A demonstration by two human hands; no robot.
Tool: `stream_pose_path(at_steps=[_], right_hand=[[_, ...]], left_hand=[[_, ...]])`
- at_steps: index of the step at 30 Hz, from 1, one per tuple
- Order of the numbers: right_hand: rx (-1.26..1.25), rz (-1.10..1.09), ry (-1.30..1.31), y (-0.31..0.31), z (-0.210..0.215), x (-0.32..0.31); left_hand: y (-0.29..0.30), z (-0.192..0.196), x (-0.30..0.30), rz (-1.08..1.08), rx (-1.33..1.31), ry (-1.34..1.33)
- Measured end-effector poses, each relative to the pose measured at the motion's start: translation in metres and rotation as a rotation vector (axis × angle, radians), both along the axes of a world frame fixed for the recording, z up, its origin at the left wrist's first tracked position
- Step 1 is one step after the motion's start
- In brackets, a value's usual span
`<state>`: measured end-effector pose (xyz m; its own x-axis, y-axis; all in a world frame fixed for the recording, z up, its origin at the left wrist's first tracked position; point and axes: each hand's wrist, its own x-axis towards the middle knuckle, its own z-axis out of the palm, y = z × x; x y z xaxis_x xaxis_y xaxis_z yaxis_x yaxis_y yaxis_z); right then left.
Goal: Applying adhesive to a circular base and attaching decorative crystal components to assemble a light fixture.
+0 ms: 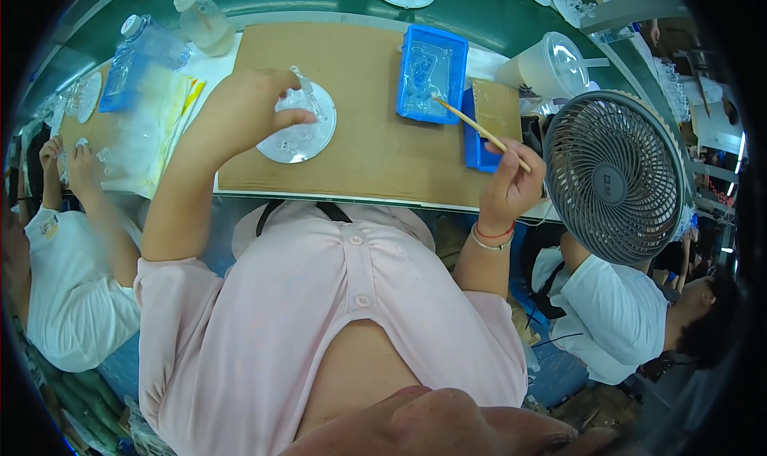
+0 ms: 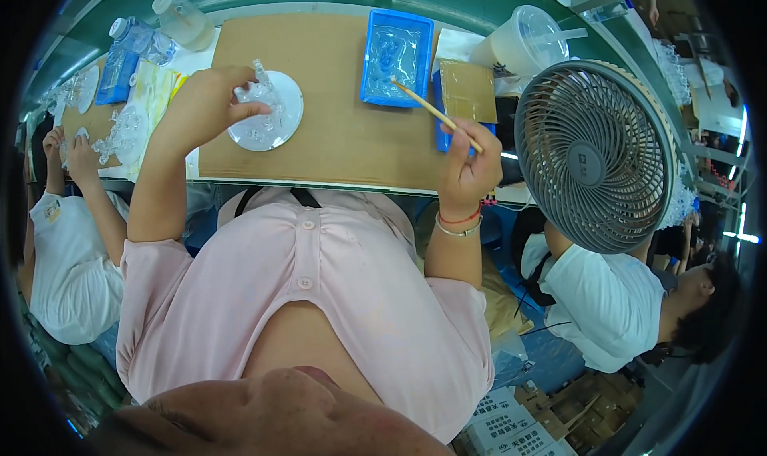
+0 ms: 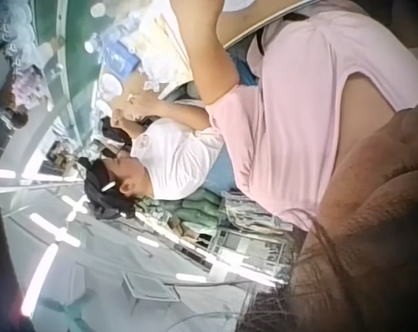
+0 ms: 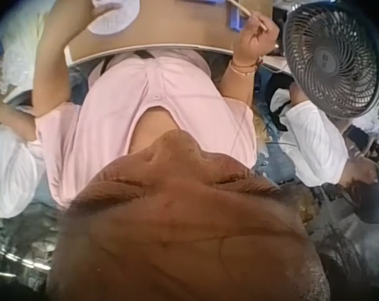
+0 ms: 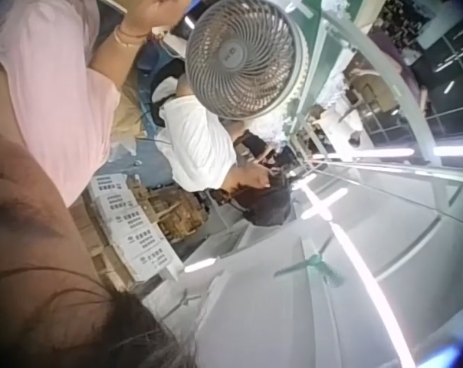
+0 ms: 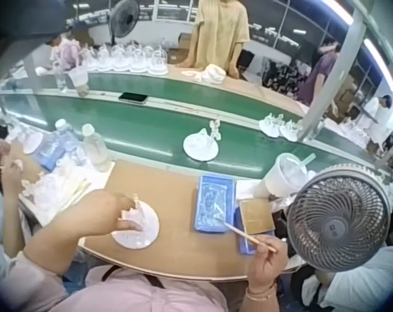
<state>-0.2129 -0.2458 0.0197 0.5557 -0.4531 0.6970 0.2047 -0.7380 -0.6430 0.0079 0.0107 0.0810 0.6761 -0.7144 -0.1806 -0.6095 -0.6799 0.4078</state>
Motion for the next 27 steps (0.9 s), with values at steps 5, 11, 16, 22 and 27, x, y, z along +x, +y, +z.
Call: stream_pose_path(at_steps=[5, 11, 16, 22, 27], right_hand=[[-0.026, -0.094, 0.146, -0.005, -0.002, 0.022], [-0.133, -0.128, 0.2, -0.006, -0.007, 0.048], [-0.172, -0.092, 0.188, -0.006, -0.012, 0.057], [-0.178, -0.111, 0.179, -0.009, -0.01, 0.056], [-0.281, -0.1, 0.205, -0.011, -0.005, 0.065]], left_hand=[[-0.002, -0.008, 0.01, -0.178, -0.288, -0.113], [-0.008, -0.033, 0.026, -0.388, -0.44, -0.094], [-0.007, -0.025, 0.018, -0.078, -0.47, -0.028], [-0.002, -0.042, 0.002, 0.064, -0.529, -0.032], [0.006, -0.054, -0.004, 0.113, -0.587, -0.046]])
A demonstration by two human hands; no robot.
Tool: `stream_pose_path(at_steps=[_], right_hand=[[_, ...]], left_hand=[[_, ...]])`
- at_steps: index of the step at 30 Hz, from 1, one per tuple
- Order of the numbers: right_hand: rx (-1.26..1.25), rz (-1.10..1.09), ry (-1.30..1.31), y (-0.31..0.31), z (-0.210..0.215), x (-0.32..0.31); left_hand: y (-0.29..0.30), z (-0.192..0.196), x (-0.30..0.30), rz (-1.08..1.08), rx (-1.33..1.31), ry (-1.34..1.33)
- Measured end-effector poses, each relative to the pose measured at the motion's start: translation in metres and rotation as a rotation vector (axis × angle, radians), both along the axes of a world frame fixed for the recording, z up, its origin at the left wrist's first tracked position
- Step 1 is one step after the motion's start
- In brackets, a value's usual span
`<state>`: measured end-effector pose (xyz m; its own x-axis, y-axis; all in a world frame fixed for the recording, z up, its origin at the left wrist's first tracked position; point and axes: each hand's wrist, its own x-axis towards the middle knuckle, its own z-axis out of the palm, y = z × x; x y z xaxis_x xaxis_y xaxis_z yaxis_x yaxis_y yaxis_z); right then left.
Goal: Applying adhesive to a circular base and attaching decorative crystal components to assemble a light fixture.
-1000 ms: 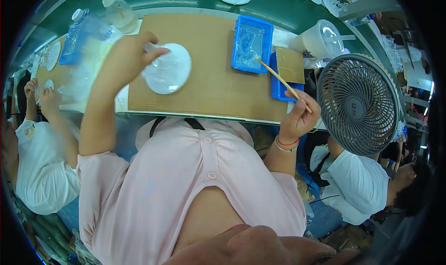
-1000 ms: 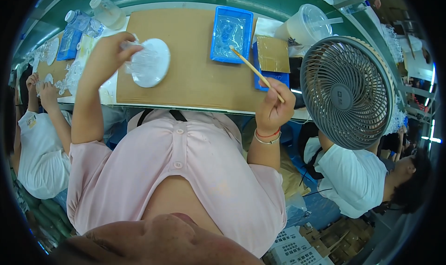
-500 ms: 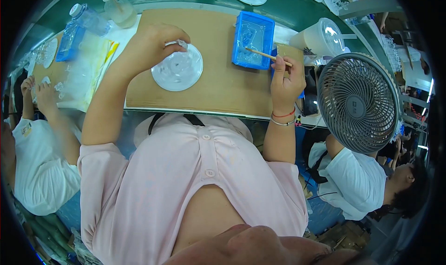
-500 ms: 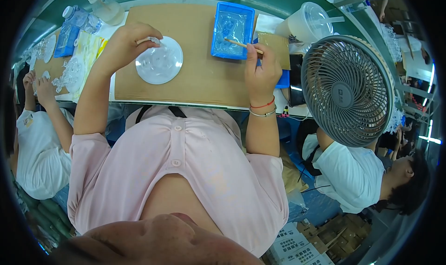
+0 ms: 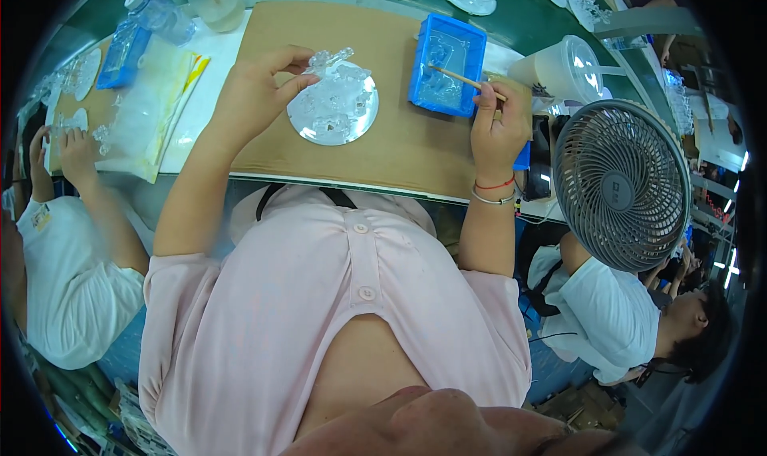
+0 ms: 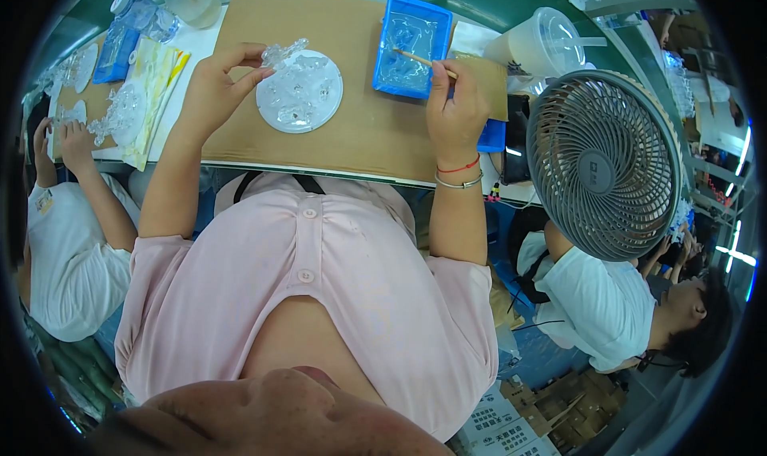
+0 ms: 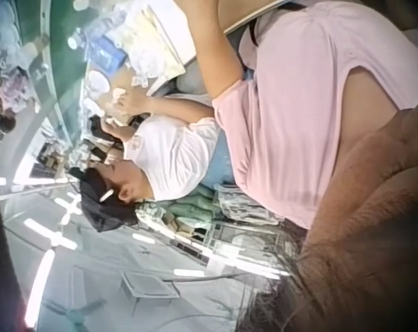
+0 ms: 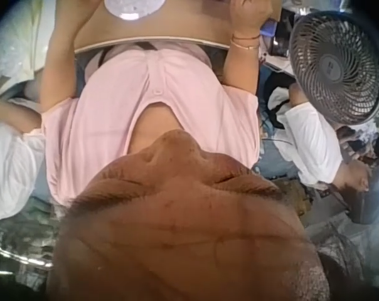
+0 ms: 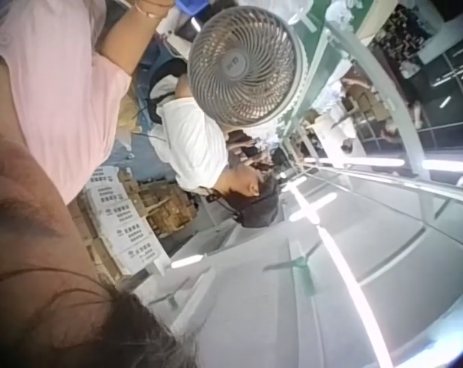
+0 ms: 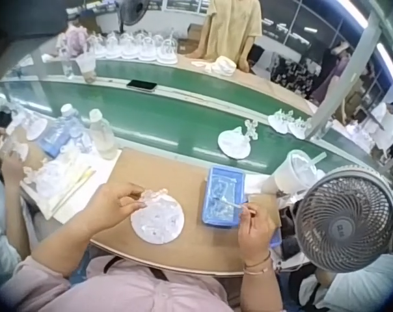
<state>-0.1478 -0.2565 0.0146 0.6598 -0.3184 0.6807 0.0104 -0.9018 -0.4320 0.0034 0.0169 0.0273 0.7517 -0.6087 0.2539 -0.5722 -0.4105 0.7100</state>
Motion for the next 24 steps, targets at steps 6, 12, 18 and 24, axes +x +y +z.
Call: stream_pose_path(at_steps=[6, 12, 18, 24], right_hand=[[0.244, -0.011, -0.082, 0.001, -0.006, -0.023], [0.468, 0.169, -0.281, 0.032, 0.005, -0.052], [0.372, 0.351, -0.126, 0.059, -0.007, -0.046], [0.144, 0.392, -0.047, 0.067, -0.018, -0.008]], left_hand=[[-0.003, -0.013, -0.003, 0.007, -0.034, 0.136], [0.0, -0.011, -0.007, 0.017, -0.079, 0.037], [0.012, -0.018, -0.012, 0.049, -0.072, 0.034], [0.014, -0.024, -0.017, 0.093, -0.056, 0.013]])
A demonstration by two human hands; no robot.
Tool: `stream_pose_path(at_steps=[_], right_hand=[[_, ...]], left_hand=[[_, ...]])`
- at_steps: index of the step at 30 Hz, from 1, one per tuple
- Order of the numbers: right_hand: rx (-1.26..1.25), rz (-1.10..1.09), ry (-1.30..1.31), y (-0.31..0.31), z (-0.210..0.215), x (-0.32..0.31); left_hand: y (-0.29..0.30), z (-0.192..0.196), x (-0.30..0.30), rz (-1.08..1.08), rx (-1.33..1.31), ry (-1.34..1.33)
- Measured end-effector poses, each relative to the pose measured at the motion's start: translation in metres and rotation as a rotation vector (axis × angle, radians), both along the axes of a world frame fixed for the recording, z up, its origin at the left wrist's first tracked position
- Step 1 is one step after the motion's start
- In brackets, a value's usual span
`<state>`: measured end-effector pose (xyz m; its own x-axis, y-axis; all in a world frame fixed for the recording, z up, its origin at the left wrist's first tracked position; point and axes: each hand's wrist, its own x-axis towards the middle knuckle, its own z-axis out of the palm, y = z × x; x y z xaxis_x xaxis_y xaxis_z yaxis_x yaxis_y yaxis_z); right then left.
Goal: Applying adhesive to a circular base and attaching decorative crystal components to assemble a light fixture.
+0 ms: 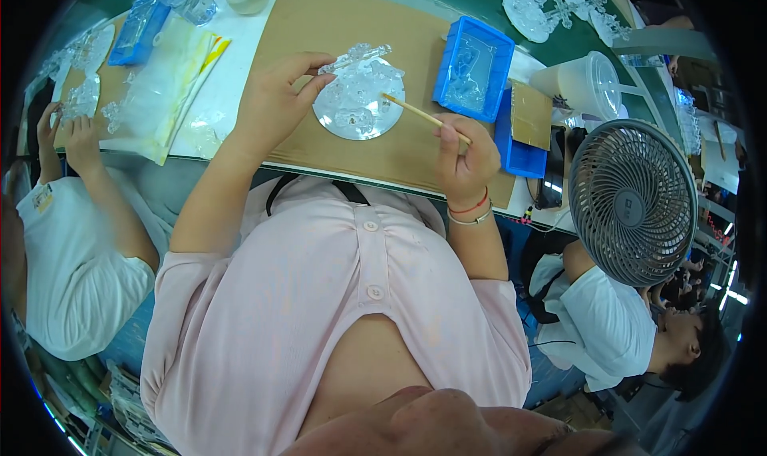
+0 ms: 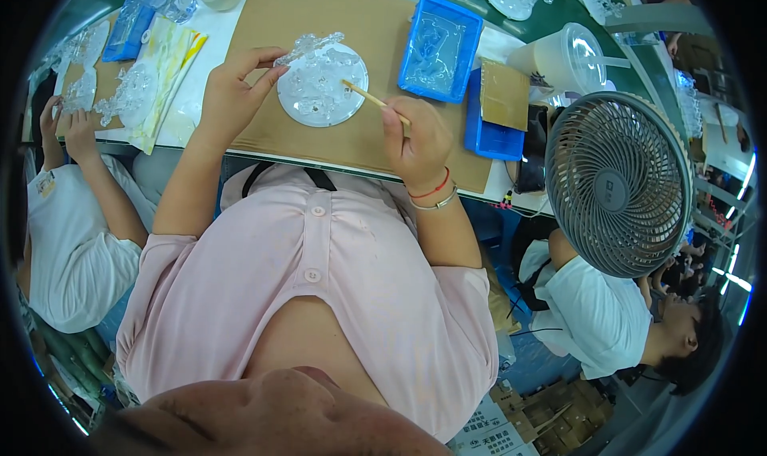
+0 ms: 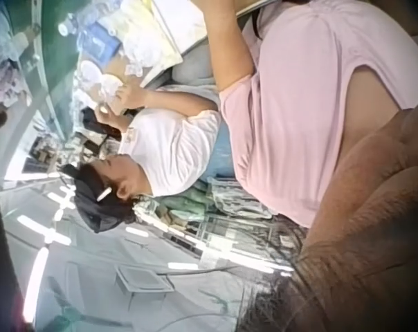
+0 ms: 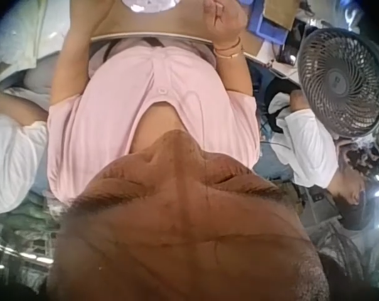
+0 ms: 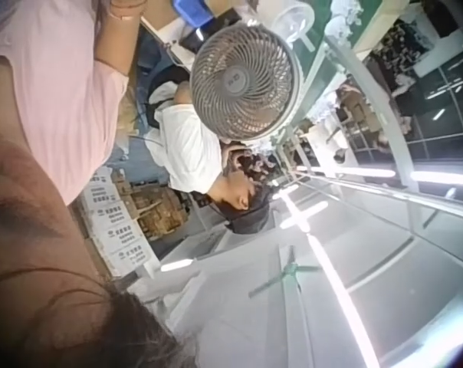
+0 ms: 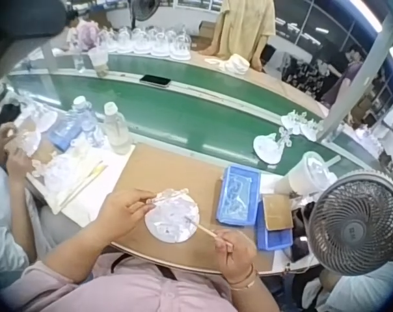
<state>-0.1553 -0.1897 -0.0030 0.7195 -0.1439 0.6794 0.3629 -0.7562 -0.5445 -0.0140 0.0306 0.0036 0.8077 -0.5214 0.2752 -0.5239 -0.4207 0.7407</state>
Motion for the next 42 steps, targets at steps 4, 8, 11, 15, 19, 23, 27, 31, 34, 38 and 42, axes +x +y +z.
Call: stream_pose_path(at_steps=[4, 8, 11, 15, 19, 23, 27, 31, 34, 38, 42], right_hand=[[-0.087, -0.005, 0.026, 0.006, -0.003, 0.008], [-0.109, 0.005, 0.077, 0.009, 0.001, 0.008], [-0.145, -0.008, 0.016, 0.01, 0.002, 0.017], [-0.218, 0.013, -0.005, 0.012, 0.008, 0.024], [-0.221, 0.035, 0.081, 0.016, 0.015, 0.013], [-0.122, -0.069, 0.189, 0.014, 0.013, 0.01], [-0.028, -0.041, 0.212, 0.014, 0.002, 0.01], [0.144, -0.014, 0.231, 0.015, -0.005, 0.011], [0.114, 0.069, 0.239, 0.013, -0.001, 0.014], [-0.028, 0.2, 0.269, 0.015, 0.01, 0.023], [-0.057, 0.235, 0.34, 0.02, 0.023, 0.037]], left_hand=[[-0.001, -0.003, -0.002, 0.002, -0.046, -0.026], [-0.001, -0.006, 0.001, 0.002, -0.041, -0.043], [0.0, -0.001, -0.001, -0.002, -0.036, -0.04], [-0.002, -0.005, 0.001, 0.002, -0.042, -0.08], [-0.001, -0.008, 0.002, -0.002, -0.057, -0.128], [0.0, -0.009, 0.002, -0.021, -0.104, -0.197], [-0.002, -0.007, 0.0, 0.001, -0.074, -0.178], [-0.003, -0.006, 0.002, -0.021, -0.084, -0.19], [-0.002, -0.007, 0.003, -0.023, -0.085, -0.185], [0.0, -0.006, 0.002, -0.021, -0.055, -0.186], [-0.001, -0.008, 0.002, -0.019, -0.084, -0.186]])
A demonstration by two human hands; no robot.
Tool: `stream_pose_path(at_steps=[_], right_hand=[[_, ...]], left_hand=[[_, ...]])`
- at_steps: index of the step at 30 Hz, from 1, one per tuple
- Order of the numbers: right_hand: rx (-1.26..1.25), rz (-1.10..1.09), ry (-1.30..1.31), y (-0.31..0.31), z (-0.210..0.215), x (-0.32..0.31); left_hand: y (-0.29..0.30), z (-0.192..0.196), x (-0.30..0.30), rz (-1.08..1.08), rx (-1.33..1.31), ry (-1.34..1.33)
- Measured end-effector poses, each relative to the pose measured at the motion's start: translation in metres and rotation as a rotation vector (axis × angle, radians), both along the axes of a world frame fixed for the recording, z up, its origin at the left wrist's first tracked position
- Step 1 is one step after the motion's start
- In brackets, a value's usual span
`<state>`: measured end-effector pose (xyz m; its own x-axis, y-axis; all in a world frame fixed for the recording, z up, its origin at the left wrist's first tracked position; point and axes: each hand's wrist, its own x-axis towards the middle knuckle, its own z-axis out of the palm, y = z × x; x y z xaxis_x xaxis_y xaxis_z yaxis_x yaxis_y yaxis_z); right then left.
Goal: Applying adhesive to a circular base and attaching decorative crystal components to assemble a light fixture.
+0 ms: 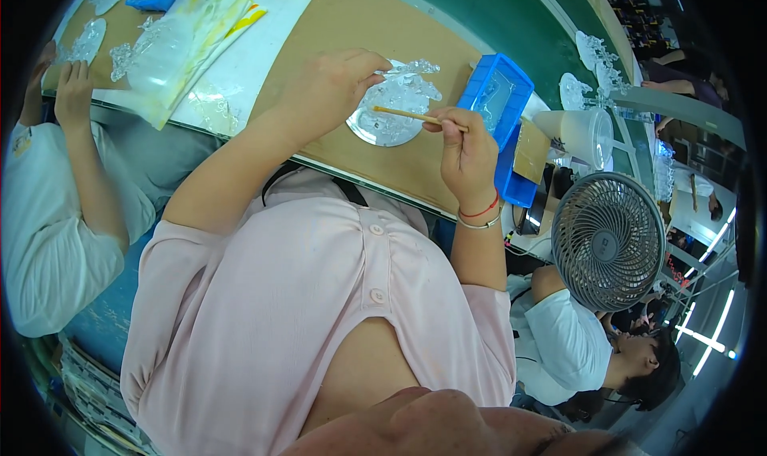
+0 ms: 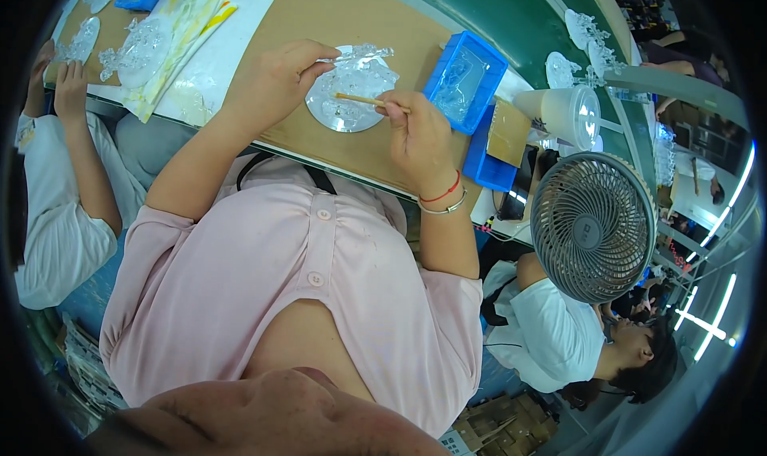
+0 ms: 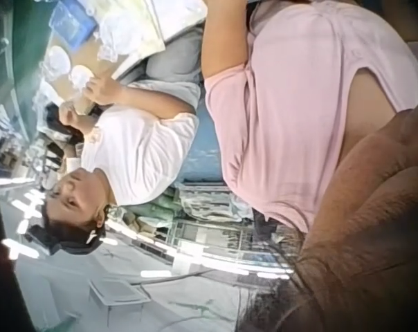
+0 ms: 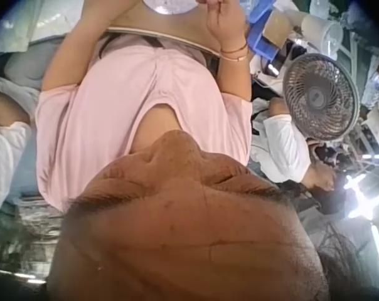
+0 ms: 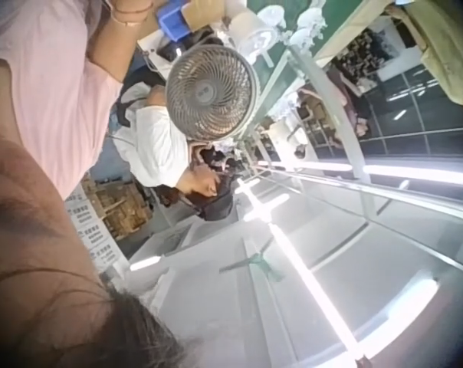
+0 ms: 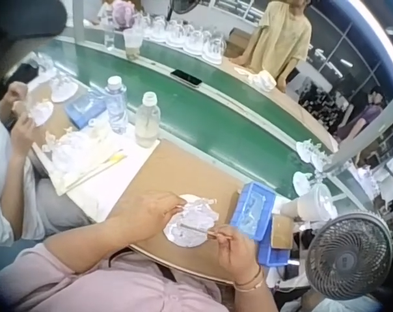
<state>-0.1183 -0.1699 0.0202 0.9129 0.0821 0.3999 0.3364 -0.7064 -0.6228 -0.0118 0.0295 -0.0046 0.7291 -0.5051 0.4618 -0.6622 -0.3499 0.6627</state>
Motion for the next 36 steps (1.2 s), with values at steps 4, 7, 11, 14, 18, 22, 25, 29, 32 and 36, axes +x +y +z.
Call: stream_pose_path(at_steps=[4, 7, 11, 14, 18, 22, 25, 29, 32, 36], right_hand=[[-0.005, 0.004, 0.042, 0.007, 0.006, 0.009], [-0.122, 0.002, -0.003, 0.008, 0.01, 0.006], [-0.331, 0.217, -0.187, 0.018, 0.005, -0.001], [-0.521, 0.317, -0.181, 0.032, 0.003, -0.007], [-0.604, 0.275, -0.27, 0.036, -0.007, -0.004], [-0.398, 0.083, -0.178, 0.026, -0.007, 0.008], [-0.202, -0.108, -0.071, 0.019, -0.003, 0.015], [-0.034, -0.194, 0.039, 0.019, 0.005, 0.02], [0.027, -0.182, 0.049, 0.017, 0.004, 0.017], [-0.179, -0.076, -0.067, 0.013, 0.002, 0.011]], left_hand=[[0.0, -0.002, 0.0, 0.002, 0.024, 0.004], [0.001, -0.002, 0.0, 0.01, 0.019, -0.003], [0.001, -0.004, 0.002, -0.008, -0.014, -0.032], [0.001, -0.005, 0.004, -0.009, -0.007, -0.002], [0.0, -0.004, 0.006, -0.038, -0.022, 0.02], [0.001, -0.001, 0.007, -0.041, 0.024, -0.007], [-0.002, 0.001, 0.008, -0.041, 0.027, -0.026], [-0.005, -0.002, 0.011, -0.028, 0.038, -0.054], [-0.007, 0.002, 0.012, -0.032, 0.035, -0.095], [-0.01, 0.001, 0.014, -0.049, 0.034, -0.098]])
